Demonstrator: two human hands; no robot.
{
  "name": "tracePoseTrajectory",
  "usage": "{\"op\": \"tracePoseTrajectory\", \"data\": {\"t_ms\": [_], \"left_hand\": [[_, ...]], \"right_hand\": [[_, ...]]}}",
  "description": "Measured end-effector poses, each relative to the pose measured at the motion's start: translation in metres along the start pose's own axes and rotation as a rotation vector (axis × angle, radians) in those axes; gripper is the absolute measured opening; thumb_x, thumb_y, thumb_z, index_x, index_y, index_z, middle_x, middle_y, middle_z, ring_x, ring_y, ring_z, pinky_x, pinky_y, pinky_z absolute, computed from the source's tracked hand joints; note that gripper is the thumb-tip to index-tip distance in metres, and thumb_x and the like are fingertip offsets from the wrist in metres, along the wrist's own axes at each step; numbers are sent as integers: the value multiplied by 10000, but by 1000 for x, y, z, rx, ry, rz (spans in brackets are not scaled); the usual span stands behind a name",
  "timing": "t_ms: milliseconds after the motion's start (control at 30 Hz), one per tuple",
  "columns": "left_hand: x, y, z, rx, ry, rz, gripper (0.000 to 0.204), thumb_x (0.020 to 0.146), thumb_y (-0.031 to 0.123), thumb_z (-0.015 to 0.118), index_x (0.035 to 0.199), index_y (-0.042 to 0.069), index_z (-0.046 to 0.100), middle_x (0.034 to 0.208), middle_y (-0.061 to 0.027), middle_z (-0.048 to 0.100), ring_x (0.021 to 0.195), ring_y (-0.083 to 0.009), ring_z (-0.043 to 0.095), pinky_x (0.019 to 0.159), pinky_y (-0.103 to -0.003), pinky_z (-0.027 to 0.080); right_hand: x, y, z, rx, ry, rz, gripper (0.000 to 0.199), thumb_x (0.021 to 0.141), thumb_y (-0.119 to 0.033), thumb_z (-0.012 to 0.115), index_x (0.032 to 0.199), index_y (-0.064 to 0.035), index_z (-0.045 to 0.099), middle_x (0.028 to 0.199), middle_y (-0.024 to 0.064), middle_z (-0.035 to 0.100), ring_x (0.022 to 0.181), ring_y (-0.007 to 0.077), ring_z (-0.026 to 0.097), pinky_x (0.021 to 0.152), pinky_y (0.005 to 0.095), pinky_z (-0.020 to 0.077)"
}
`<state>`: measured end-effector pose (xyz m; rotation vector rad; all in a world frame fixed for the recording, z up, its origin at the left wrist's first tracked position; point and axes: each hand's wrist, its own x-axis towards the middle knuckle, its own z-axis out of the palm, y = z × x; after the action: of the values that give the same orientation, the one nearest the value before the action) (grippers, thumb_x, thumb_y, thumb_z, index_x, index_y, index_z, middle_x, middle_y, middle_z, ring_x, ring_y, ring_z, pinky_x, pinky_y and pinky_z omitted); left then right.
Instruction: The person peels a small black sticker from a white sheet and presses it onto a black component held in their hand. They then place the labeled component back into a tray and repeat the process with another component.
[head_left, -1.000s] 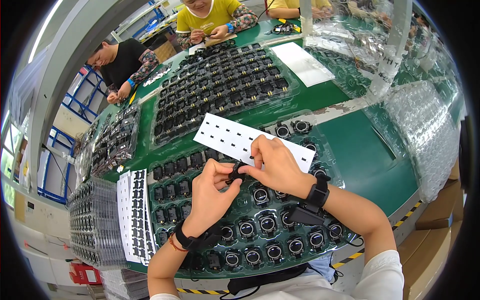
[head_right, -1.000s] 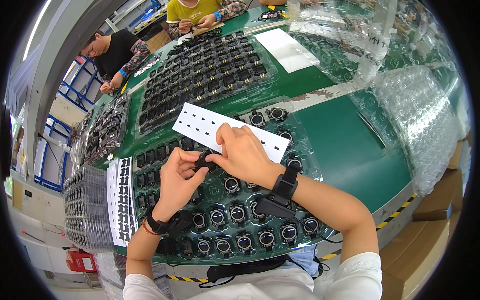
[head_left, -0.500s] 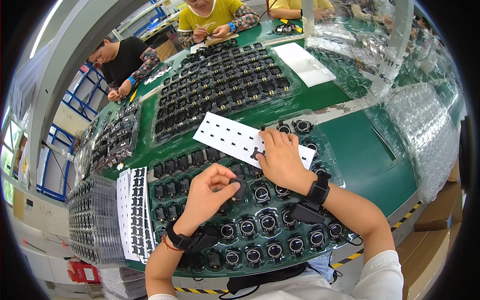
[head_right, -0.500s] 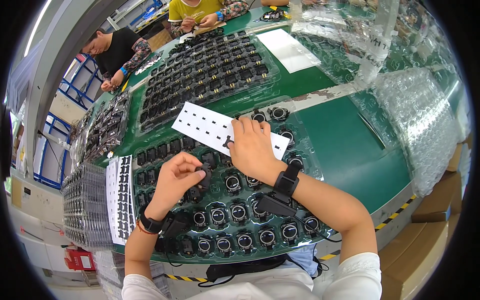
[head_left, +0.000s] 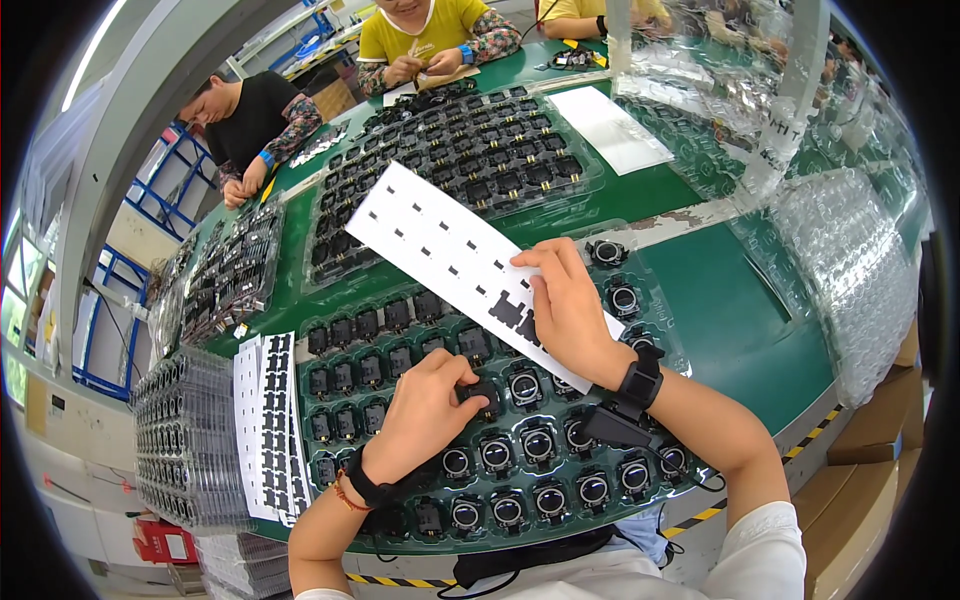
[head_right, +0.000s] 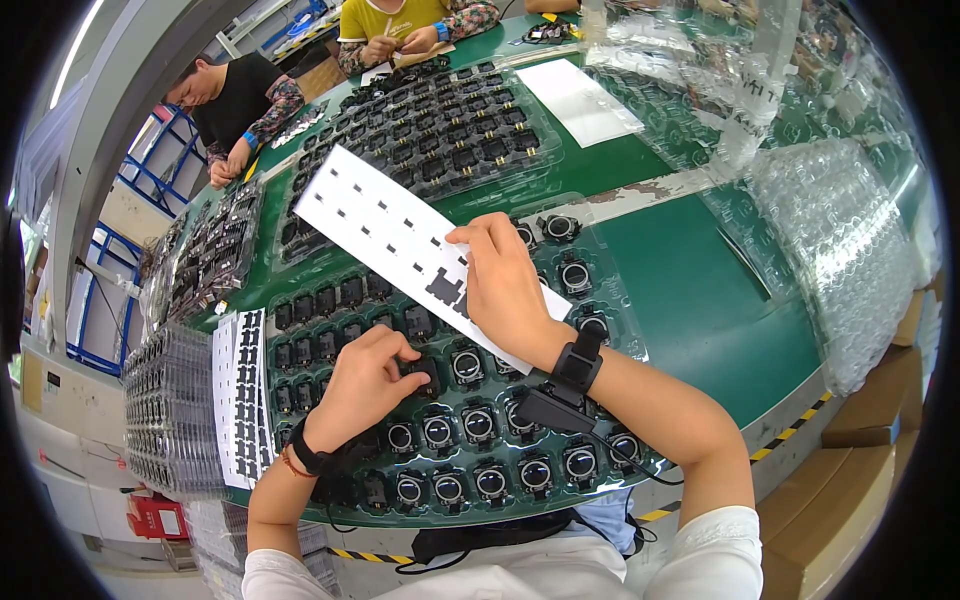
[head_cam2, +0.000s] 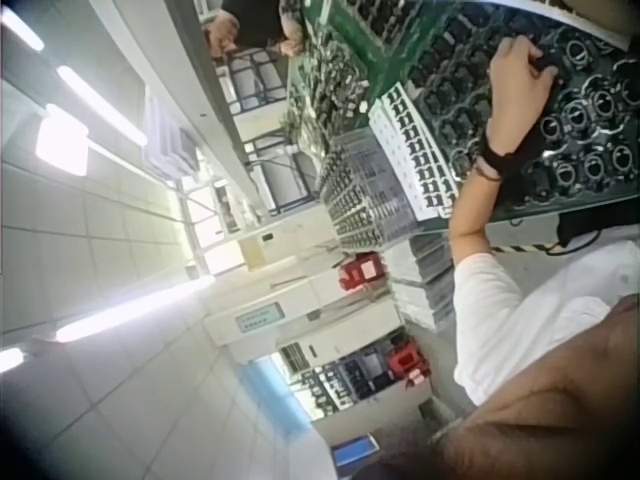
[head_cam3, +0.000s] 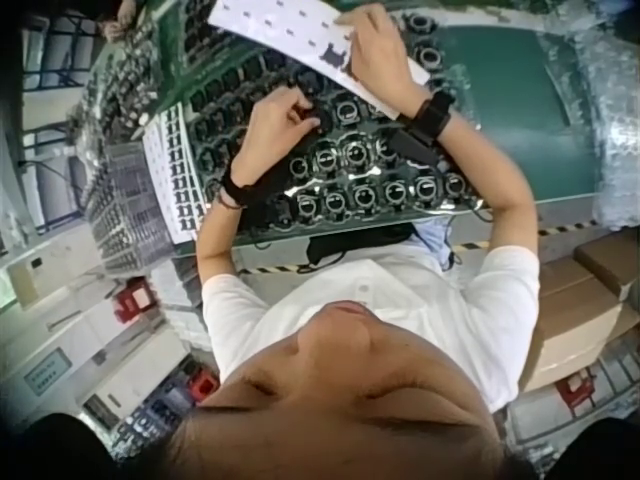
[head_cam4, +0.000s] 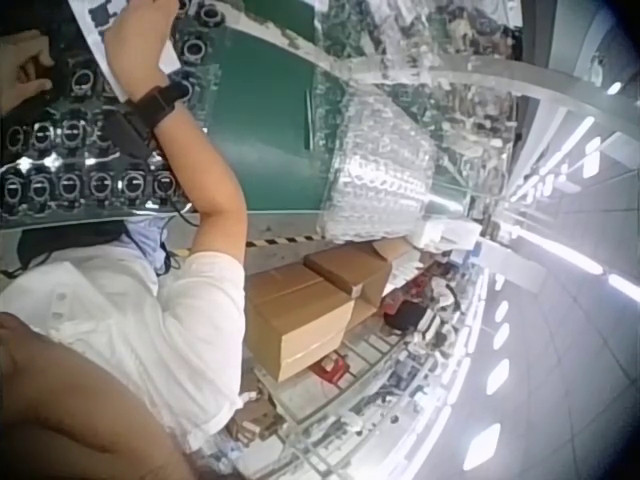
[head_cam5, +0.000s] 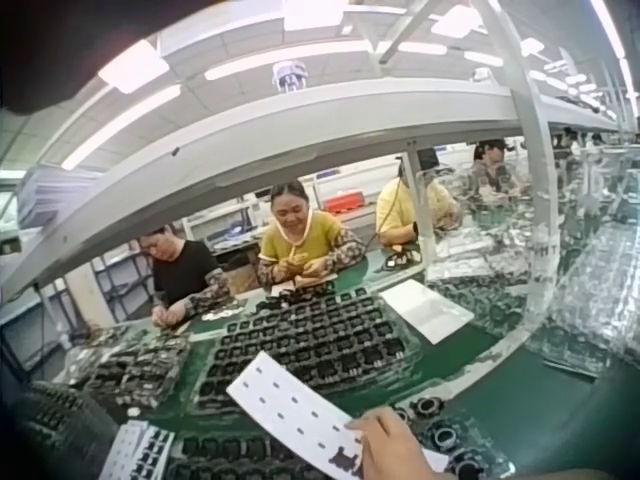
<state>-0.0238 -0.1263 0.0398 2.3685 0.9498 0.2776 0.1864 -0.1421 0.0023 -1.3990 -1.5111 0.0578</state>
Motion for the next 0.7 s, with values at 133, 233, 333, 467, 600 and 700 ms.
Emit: {"op": "tracePoseTrajectory", "data": {"t_ms": [133, 233, 333, 467, 600, 700], "left_hand": [[3, 8, -2, 37, 44, 2, 269, 754, 45, 729, 969, -17, 579, 918, -73, 611, 647, -88, 601, 532, -220, 465], [11, 14, -2, -275, 87, -112, 206, 787, 42, 697, 949, -24, 588, 886, -105, 628, 635, -111, 611, 545, -247, 477], [19, 10, 2, -986, 168, -190, 152, 833, 40, 658, 947, -41, 598, 873, -102, 649, 666, -113, 609, 564, -237, 482], [25, 6, 5, -973, 270, -167, 134, 855, 22, 629, 959, -59, 607, 863, -97, 652, 685, -126, 619, 566, -234, 493], [29, 7, 6, -954, 320, -138, 153, 852, 12, 627, 984, -67, 619, 844, -101, 659, 704, -120, 625, 587, -224, 506], [28, 7, 7, -884, 307, -166, 163, 850, 13, 631, 991, -68, 624, 847, -104, 661, 713, -118, 627, 599, -222, 511]], "right_hand": [[2, -3, -4, 158, 79, -27, 295, 829, 95, 454, 1077, -37, 545, 1020, 147, 485, 848, 287, 540, 699, 327, 460], [2, -4, -4, 226, 55, -103, 291, 839, 98, 443, 1074, -36, 551, 1035, 137, 477, 858, 271, 543, 702, 296, 459], [0, -6, -3, 325, -17, -81, 258, 834, 57, 507, 1058, -54, 567, 1090, 135, 484, 939, 270, 530, 776, 331, 439], [3, -15, -12, 90, -6, -197, 230, 805, -41, 618, 1028, -94, 594, 1180, 110, 492, 1063, 267, 484, 888, 390, 365], [1, -13, -10, 44, -101, -274, 245, 753, -147, 707, 980, -130, 619, 1242, 64, 498, 1153, 270, 425, 951, 428, 279], [0, -7, -7, 101, -164, -286, 247, 727, -178, 736, 946, -138, 628, 1249, 37, 504, 1174, 273, 408, 959, 428, 259]]}}
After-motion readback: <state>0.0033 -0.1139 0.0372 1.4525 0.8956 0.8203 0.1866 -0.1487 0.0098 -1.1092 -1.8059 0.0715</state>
